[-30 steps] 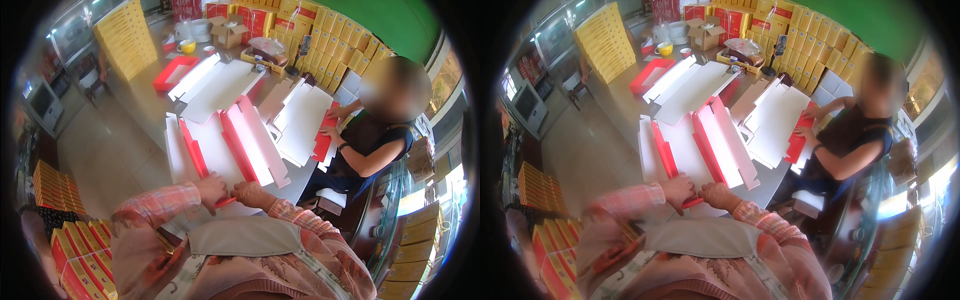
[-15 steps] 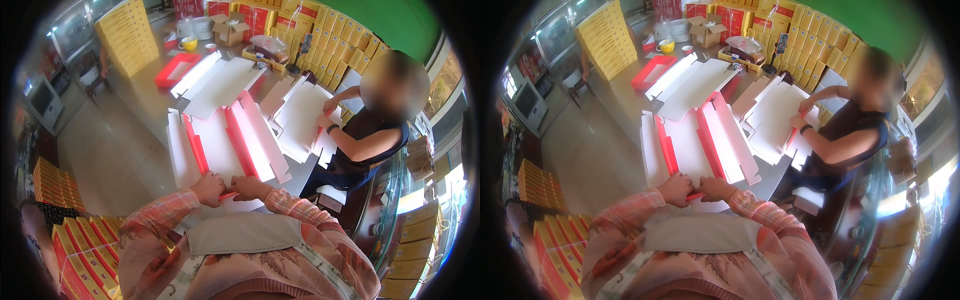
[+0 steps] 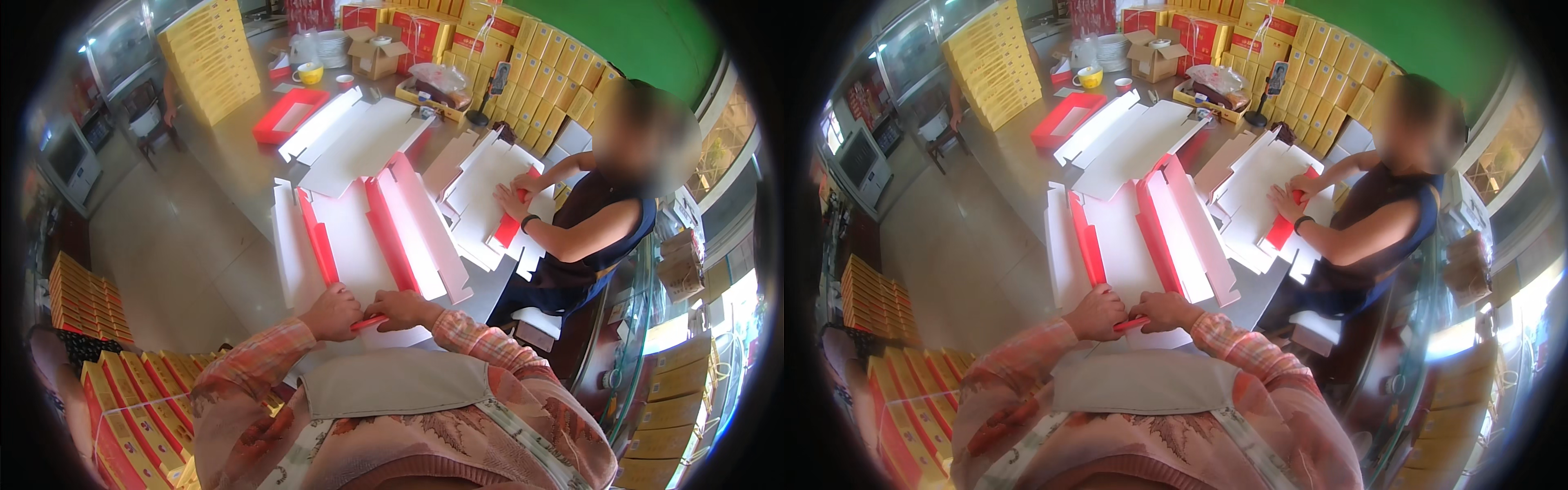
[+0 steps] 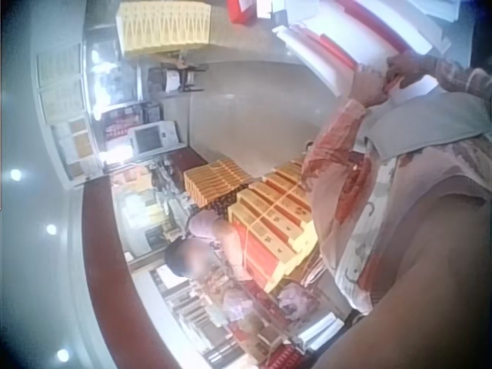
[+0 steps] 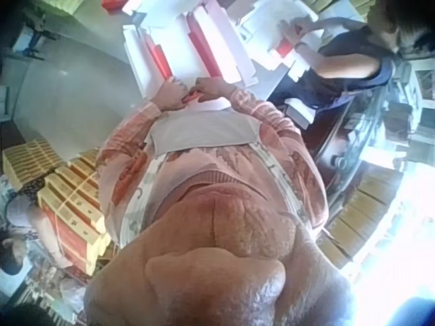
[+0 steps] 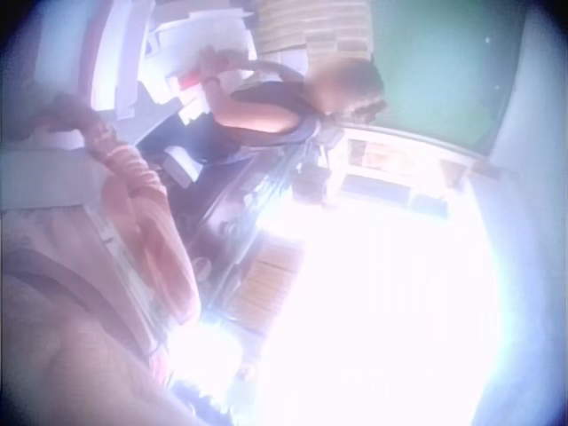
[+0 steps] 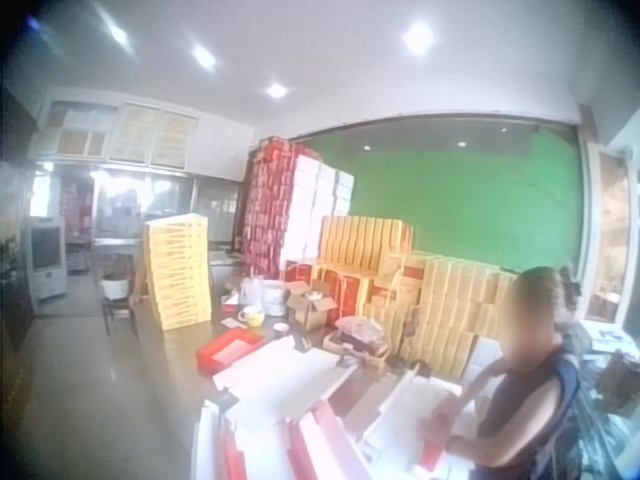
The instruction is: The person assembles red and white cardboard boxes by folding flat pieces into shape and securing the flaps. They work at a table with stacks of materials, handling each box individually to form the final structure.
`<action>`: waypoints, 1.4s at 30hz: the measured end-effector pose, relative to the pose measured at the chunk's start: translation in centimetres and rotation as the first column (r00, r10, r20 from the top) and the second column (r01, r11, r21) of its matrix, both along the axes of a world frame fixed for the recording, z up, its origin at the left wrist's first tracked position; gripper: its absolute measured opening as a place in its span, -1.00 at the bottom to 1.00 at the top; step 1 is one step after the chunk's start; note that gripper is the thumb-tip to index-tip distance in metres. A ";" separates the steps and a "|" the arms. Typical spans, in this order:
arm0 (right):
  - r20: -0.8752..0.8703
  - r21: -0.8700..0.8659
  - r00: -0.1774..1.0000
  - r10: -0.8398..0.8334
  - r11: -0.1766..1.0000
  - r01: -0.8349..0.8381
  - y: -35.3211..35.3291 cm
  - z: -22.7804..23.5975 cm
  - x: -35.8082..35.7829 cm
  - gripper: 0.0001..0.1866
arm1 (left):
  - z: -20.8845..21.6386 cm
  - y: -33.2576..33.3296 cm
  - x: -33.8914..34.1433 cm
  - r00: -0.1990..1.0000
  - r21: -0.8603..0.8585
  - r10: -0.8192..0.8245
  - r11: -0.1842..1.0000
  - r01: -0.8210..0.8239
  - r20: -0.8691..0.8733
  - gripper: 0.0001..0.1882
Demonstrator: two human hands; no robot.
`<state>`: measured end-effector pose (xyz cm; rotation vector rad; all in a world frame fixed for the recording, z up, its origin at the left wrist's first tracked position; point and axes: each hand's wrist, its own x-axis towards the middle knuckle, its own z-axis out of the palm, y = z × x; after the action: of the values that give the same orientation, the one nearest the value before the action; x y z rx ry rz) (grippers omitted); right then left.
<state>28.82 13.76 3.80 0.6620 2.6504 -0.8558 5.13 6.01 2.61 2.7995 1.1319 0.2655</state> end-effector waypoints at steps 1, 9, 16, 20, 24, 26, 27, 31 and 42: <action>0.009 -0.007 1.000 -0.008 1.000 0.008 0.0 0.1 0.0 -0.51 | 0.3 0.1 -0.2 1.000 0.002 -0.021 1.000 0.021 0.000 -0.78; -0.064 0.123 0.998 0.015 0.992 -0.007 -0.9 -1.1 0.3 -0.59 | 0.9 -1.2 -0.8 0.994 0.075 -0.081 0.994 0.076 0.070 -0.66; -0.035 0.197 0.997 0.070 0.979 -0.062 -1.9 -0.3 -0.7 -0.68 | -0.7 -2.6 0.0 0.996 0.064 0.076 0.995 -0.074 -0.035 -0.75; -0.130 0.485 0.960 0.248 0.860 -0.157 -0.1 3.2 2.3 -0.68 | 1.5 -3.5 -3.1 0.995 0.049 0.097 0.994 -0.098 0.019 -0.82; -0.291 0.678 0.878 0.381 0.729 -0.091 1.4 3.3 1.6 -0.71 | 3.0 -4.1 -6.5 0.992 0.130 0.127 0.984 -0.124 -0.017 -0.81; -0.284 0.675 0.859 0.426 0.725 -0.137 1.4 2.5 0.2 -0.82 | 3.6 -4.5 -7.8 0.984 0.065 0.161 0.985 -0.157 -0.070 -0.78; -0.266 0.658 0.853 0.450 0.731 -0.181 1.3 2.0 -0.8 -0.89 | 3.7 -5.0 -8.7 0.974 0.082 0.217 0.974 -0.211 -0.062 -0.77; -0.424 0.615 0.721 0.549 0.758 -0.216 -0.9 1.8 -4.8 -0.94 | 6.2 -7.5 -8.9 0.913 0.106 0.407 0.907 -0.408 0.030 -0.80; -0.463 0.624 0.721 0.515 0.767 -0.147 -0.8 9.0 -6.1 -0.89 | 11.4 -12.3 -7.1 0.916 0.170 0.396 0.900 -0.401 0.066 -0.88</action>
<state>22.74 13.00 12.77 -0.0920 3.5047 -0.1713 -1.99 -6.30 13.99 2.6666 1.7535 0.4639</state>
